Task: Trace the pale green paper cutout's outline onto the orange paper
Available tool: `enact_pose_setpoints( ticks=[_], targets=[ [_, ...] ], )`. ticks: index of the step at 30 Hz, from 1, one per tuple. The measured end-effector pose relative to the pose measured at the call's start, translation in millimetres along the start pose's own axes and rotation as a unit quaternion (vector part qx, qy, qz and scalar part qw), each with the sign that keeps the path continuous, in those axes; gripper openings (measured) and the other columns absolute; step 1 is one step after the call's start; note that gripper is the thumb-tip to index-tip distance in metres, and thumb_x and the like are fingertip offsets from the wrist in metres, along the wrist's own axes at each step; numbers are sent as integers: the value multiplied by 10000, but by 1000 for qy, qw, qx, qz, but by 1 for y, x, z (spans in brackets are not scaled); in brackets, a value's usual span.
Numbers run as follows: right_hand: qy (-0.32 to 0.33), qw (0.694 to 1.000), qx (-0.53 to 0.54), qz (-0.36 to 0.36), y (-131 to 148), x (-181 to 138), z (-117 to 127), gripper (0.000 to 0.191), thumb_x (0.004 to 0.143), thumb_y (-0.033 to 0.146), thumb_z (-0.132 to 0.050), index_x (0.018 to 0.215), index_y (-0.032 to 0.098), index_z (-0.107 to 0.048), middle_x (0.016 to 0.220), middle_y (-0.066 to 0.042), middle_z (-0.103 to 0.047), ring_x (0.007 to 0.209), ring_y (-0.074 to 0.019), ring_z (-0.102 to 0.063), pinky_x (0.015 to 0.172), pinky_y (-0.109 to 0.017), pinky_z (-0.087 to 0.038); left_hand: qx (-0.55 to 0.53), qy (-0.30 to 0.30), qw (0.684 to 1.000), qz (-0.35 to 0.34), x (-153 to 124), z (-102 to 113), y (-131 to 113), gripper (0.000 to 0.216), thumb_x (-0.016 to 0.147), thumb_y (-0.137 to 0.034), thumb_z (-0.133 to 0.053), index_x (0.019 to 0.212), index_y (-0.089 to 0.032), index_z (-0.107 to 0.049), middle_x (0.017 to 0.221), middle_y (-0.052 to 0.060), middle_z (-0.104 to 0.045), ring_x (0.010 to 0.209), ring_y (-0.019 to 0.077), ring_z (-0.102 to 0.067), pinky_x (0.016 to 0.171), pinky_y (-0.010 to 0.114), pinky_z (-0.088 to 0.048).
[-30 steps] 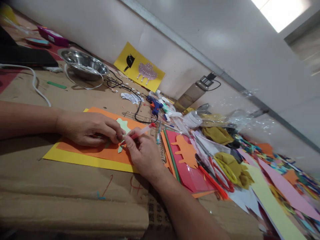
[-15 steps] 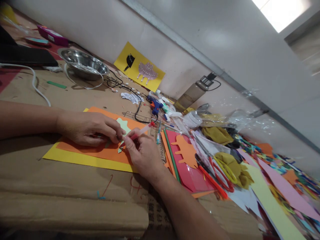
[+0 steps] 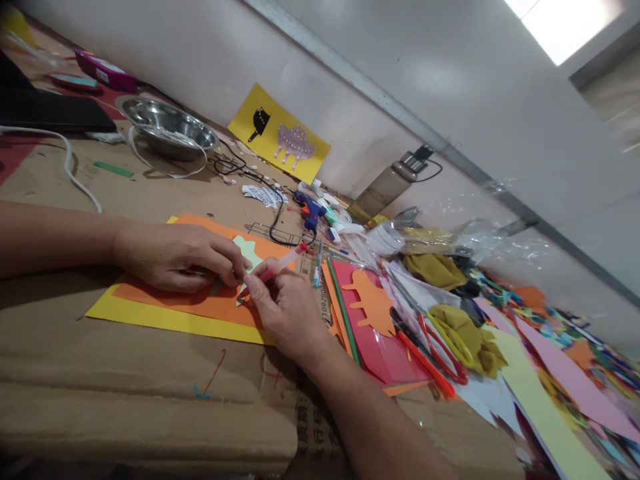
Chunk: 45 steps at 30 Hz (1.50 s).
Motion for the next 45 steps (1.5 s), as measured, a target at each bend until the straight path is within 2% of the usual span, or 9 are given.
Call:
enact_pose_setpoints(
  ticks=[9, 17, 25, 30, 45],
  targets=[
    [2, 1000, 4, 1, 0, 1, 0, 251, 966, 426, -575, 813, 231, -608, 605, 7, -625, 505, -134, -506, 508, -255, -388, -4, 0, 1000, 3, 0, 1, -1, 343, 841, -26, -546, 1012, -222, -770, 1164, 90, -778, 1013, 202, -744, 907, 242, -553],
    [-4, 1000, 2, -10, -3, 0, -1, 276, 991, 454, -561, 851, 228, -634, 667, -26, -683, 553, -158, -593, 525, -259, -435, 10, -2, 1000, -14, -1, 0, 1, 367, 833, 7, -542, 1051, -191, -761, 1192, 106, -768, 1048, 202, -747, 934, 235, -554],
    [-26, 1000, -5, 11, -3, 2, 0, 279, 978, 453, -584, 817, 228, -620, 611, 9, -627, 525, -143, -553, 514, -256, -392, 12, -6, 1000, -14, -1, -1, 2, 390, 807, 29, -564, 1048, -195, -772, 1190, 91, -773, 1038, 195, -752, 927, 214, -551],
    [-24, 1000, -3, 4, -6, 3, -1, 269, 980, 454, -571, 834, 233, -615, 627, 3, -660, 519, -147, -563, 510, -267, -385, 13, -4, 1000, -19, -1, -1, 2, 397, 817, 23, -540, 1070, -174, -773, 1207, 106, -765, 1069, 206, -746, 951, 231, -553],
    [-40, 999, 15, 2, -6, 5, -2, 284, 968, 484, -576, 839, 234, -614, 674, -30, -719, 589, -181, -667, 543, -281, -471, 3, -3, 1000, -11, -2, -2, 4, 408, 802, 12, -535, 1052, -208, -770, 1202, 93, -772, 1069, 213, -750, 948, 244, -563]
  ],
)
Point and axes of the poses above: each hand's wrist, its own x-axis towards the middle knuckle, its own z-axis out of the back of the hand, y = z × x, the point moved 1 cm from there along x, towards the middle knuckle
